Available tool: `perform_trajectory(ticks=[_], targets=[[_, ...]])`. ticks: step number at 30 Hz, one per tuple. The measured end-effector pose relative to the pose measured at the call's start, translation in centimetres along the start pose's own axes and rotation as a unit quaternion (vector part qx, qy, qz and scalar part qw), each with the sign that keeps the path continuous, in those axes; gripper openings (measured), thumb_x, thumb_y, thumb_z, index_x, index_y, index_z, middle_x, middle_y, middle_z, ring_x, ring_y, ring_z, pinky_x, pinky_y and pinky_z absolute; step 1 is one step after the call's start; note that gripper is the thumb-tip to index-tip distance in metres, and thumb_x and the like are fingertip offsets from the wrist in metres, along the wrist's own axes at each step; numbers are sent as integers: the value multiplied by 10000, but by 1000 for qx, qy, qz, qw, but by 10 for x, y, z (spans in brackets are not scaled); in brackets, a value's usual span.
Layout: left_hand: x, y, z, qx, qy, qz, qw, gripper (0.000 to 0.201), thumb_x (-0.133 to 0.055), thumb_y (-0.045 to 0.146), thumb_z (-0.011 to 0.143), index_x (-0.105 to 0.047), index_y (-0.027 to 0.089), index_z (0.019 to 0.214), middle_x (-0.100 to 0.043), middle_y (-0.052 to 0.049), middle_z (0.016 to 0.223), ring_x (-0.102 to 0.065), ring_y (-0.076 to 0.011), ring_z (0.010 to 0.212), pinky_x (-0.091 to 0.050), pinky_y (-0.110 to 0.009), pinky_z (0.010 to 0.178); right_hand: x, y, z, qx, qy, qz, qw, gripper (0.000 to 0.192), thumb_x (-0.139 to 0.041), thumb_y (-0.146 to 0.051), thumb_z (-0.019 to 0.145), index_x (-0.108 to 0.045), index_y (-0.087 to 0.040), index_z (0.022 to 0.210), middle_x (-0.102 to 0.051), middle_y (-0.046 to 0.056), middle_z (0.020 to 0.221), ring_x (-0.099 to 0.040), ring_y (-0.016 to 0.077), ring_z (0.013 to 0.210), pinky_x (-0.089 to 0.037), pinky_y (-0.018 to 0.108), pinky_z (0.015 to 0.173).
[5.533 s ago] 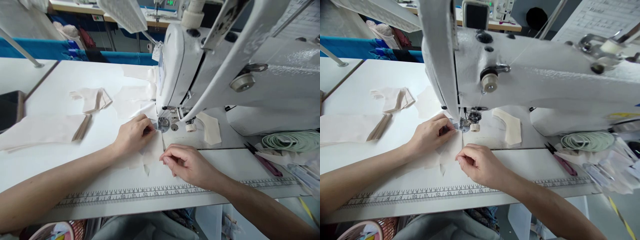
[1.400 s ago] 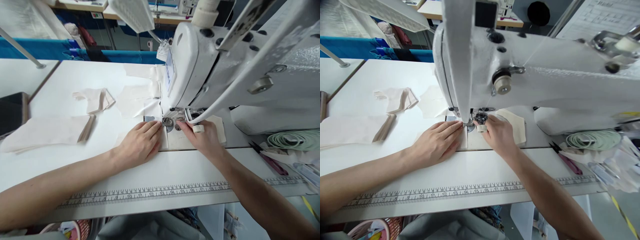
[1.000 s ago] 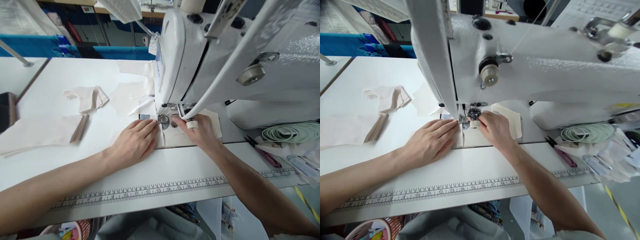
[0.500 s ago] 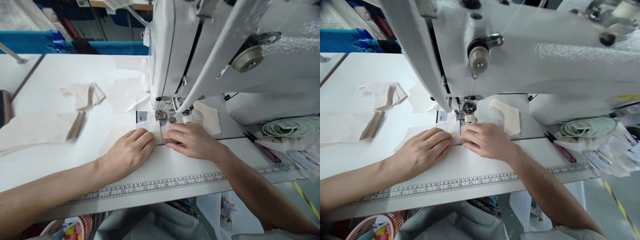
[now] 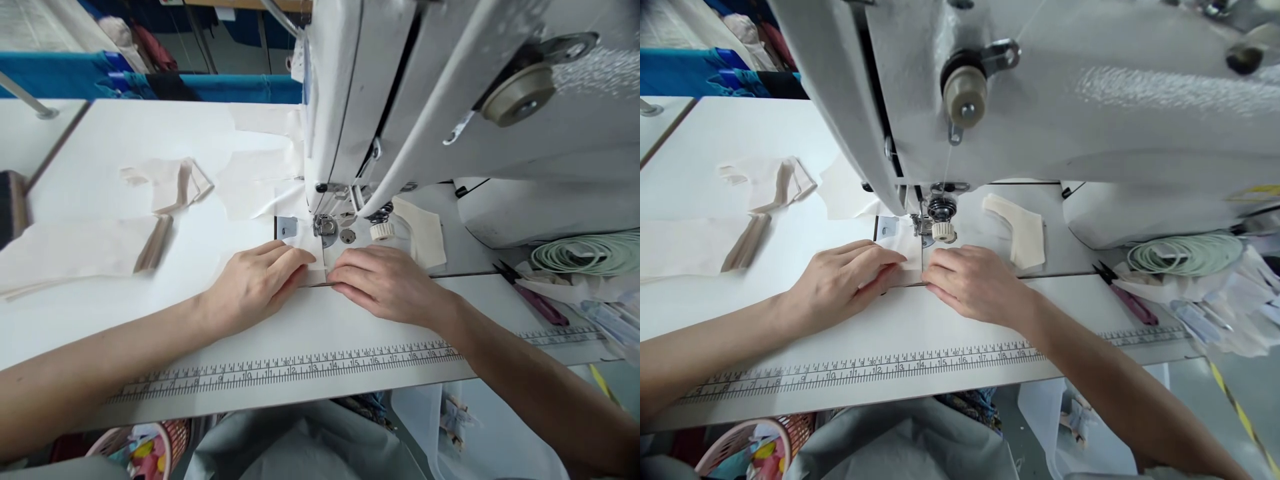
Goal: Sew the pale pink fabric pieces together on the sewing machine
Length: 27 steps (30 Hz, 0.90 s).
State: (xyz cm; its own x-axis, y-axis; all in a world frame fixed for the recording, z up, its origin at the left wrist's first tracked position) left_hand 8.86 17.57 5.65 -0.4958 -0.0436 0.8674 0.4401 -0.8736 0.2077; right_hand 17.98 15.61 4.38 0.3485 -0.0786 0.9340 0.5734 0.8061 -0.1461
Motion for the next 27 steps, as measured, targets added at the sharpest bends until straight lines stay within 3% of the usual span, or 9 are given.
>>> perform_trajectory(ticks=[5,12,20,27], targets=[[-2,0,0,-8,-9,7,1000,121,-469,184,972,-550,143,1051,-654,-14,768,-604,-134,688,-474,-238,581,-2,-2,4,10,-8,-7,1000,222,-464,-219,986,-665,-152,1056,-671,41,940,-610,147,797,-495,298,730],[-7,6,2,-38,-24,27,999,141,-476,197,972,-596,144,1026,-687,-57,891,-622,-167,795,-515,-278,683,0,-6,0,24,-11,-8,1000,226,-470,-198,981,-662,-129,1080,-664,62,945,-596,155,808,-494,297,736],[-4,-7,2,13,-1,-24,1000,95,-480,152,957,-563,149,1004,-643,-8,781,-571,-129,686,-464,-244,597,-1,-5,1,13,19,-38,999,208,-464,-197,987,-669,-164,999,-675,45,914,-597,153,820,-464,292,702],[-11,0,3,-26,-60,-36,997,191,-444,105,899,-626,161,914,-661,-58,921,-580,-169,837,-499,-278,699,-2,-15,8,59,18,-116,991,239,-448,-98,964,-678,-150,926,-671,18,823,-551,137,714,-382,296,602]])
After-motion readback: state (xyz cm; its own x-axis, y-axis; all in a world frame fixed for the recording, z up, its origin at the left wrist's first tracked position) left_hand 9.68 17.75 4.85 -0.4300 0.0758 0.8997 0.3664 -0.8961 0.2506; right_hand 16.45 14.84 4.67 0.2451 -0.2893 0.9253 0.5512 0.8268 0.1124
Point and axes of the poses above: each hand's wrist, its own z-axis towards the middle knuckle, its own x-axis out of the back of the hand, y = z × x, the point moved 10 cm from there along z, towards the middle knuckle
